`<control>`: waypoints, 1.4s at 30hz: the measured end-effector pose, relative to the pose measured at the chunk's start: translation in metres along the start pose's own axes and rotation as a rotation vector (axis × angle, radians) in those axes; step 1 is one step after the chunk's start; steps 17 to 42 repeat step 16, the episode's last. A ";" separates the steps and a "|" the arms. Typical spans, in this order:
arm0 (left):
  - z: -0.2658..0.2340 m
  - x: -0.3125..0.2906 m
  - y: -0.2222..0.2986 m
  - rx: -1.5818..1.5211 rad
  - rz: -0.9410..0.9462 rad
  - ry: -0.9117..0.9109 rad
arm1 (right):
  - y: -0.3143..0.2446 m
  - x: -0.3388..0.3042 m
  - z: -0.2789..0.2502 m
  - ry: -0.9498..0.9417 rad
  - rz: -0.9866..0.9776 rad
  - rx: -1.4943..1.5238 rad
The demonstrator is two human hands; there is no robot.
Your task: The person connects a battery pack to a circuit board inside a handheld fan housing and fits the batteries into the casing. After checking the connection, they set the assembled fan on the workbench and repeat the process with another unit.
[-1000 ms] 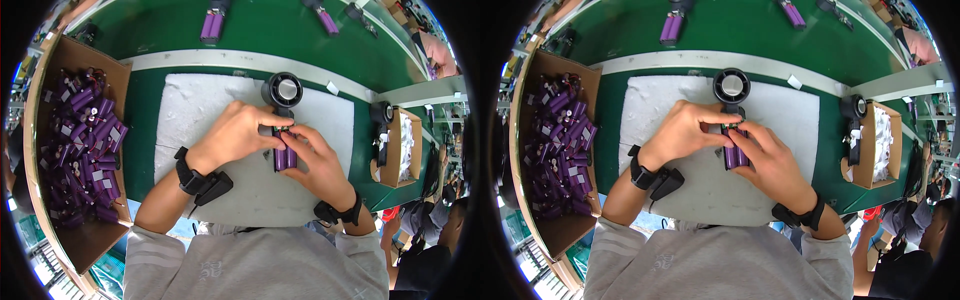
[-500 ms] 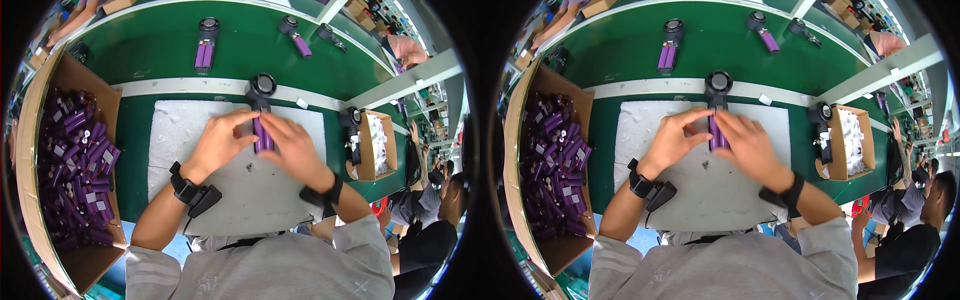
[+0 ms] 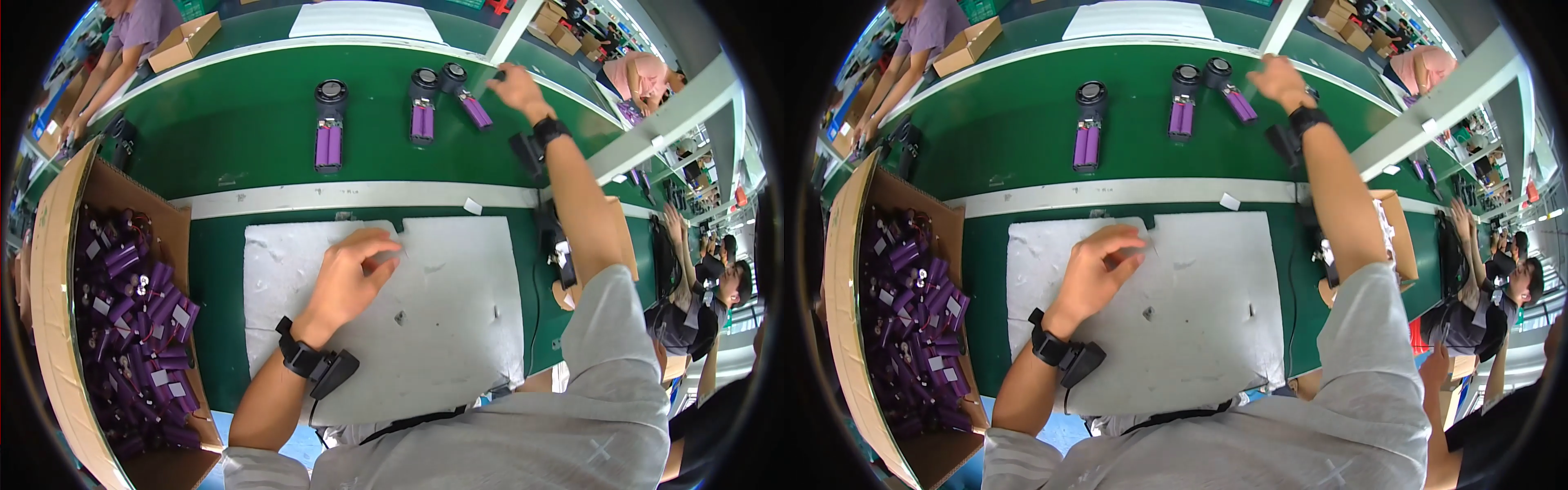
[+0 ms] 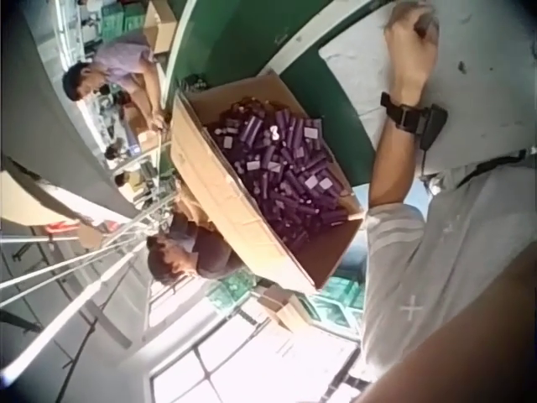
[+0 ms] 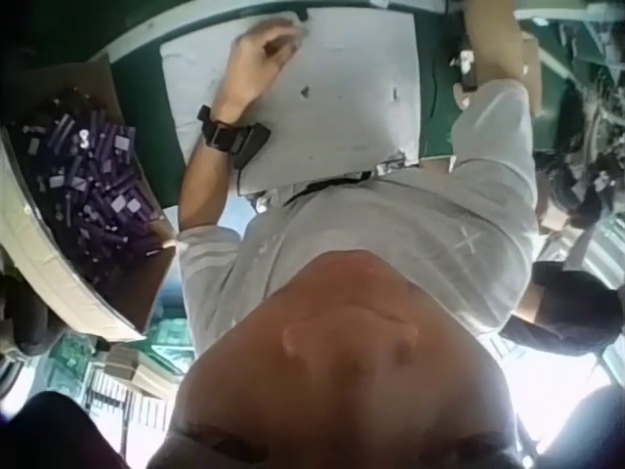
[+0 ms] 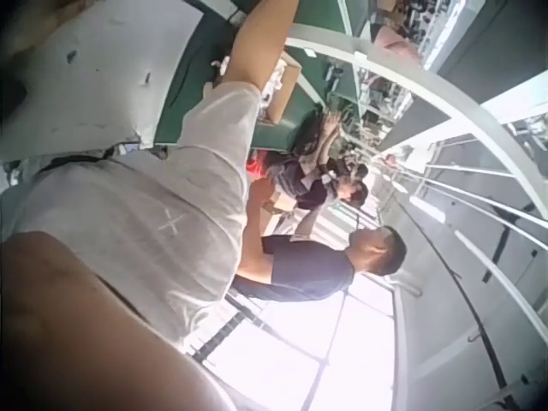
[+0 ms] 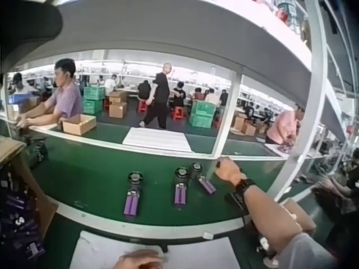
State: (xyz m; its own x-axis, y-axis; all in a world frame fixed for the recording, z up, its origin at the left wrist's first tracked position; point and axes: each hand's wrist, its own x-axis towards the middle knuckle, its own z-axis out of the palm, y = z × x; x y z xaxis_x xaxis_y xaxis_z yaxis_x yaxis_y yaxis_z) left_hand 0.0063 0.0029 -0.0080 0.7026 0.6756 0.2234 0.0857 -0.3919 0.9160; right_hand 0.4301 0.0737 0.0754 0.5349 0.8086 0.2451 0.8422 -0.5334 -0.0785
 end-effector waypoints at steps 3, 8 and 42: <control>-0.003 0.003 -0.003 -0.012 0.010 0.001 | 0.069 0.072 0.027 0.025 -0.064 -0.068; -0.001 0.016 -0.013 -0.010 -0.013 0.003 | 0.178 0.171 0.106 0.178 -0.691 0.019; -0.004 0.011 -0.011 -0.103 0.041 0.096 | 0.295 0.325 0.181 -0.317 -0.102 0.168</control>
